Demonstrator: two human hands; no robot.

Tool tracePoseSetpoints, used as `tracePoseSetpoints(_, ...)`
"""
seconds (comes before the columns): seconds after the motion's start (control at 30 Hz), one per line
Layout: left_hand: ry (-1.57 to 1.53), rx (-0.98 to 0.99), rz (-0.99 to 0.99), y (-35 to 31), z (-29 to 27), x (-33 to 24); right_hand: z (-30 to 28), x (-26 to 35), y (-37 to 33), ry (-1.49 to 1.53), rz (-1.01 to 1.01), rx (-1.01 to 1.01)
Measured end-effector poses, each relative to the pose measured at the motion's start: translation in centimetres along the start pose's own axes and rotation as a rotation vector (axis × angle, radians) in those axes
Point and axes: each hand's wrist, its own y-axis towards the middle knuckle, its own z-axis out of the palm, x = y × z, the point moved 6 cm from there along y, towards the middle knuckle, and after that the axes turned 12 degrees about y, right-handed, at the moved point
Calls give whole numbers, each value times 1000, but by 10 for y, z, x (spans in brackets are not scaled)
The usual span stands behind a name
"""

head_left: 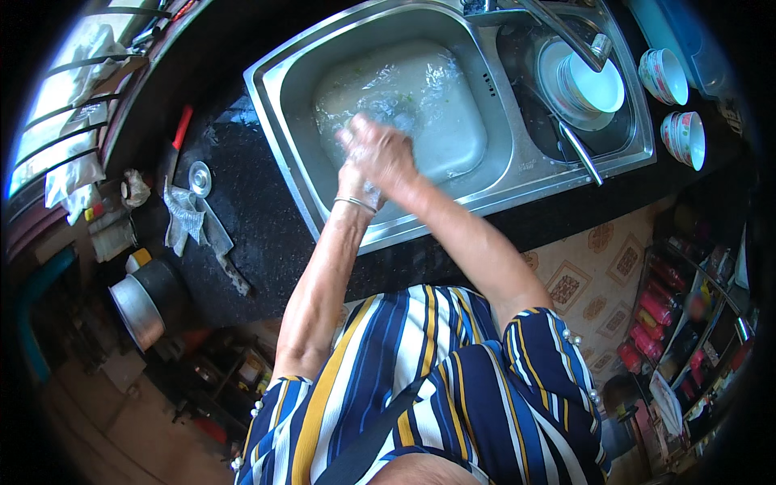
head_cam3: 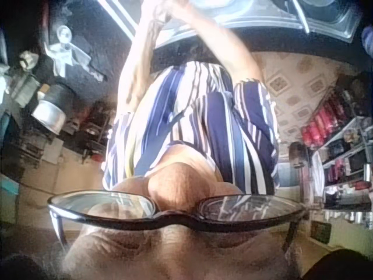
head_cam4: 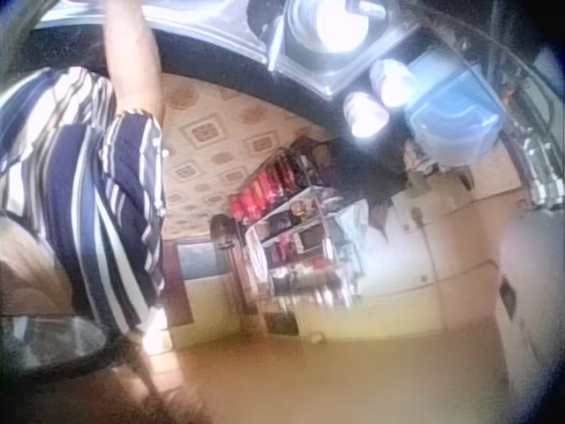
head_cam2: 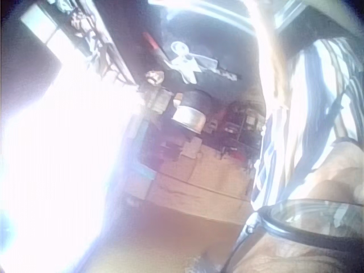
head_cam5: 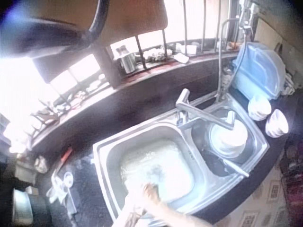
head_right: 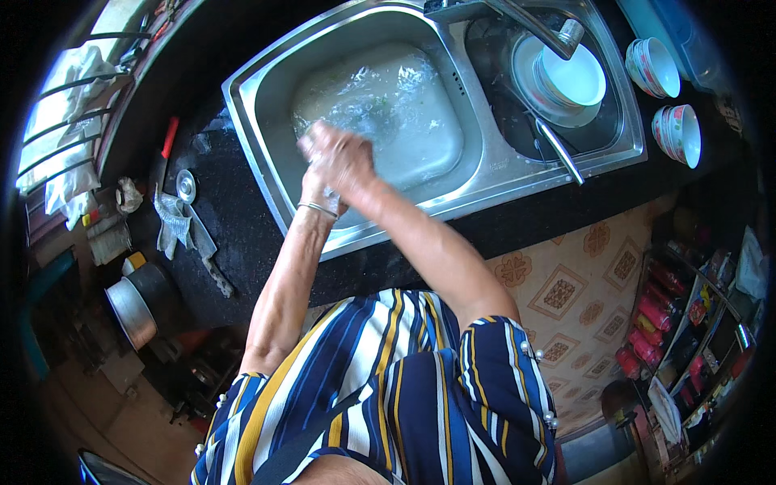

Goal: The person washes chopsticks and a ladle in a kitchen sink using a cloth, then scrubs the sink basin and surrounding countertop. They move to a counter to pick up a pot, remove a piece of food from it, and place the pot back down.

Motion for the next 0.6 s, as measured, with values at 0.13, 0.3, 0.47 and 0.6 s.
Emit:
tracePoseSetpoints(0.13, -1636, 60, -519, 11, 26, -22, -21, -133, 54, 283, 333, 89)
tracePoseSetpoints(0.3, -1057, 192, -591, 11, 113, 18, -79, -210, 56, -136, 405, -96)
tracePoseSetpoints(0.47, -1401, 668, -934, 6, 139, 19, -21, -236, 32, -447, 275, 69)
tracePoseSetpoints(0.6, -1703, 756, -624, 13, 127, 33, 33, -107, -32, -180, -176, 179)
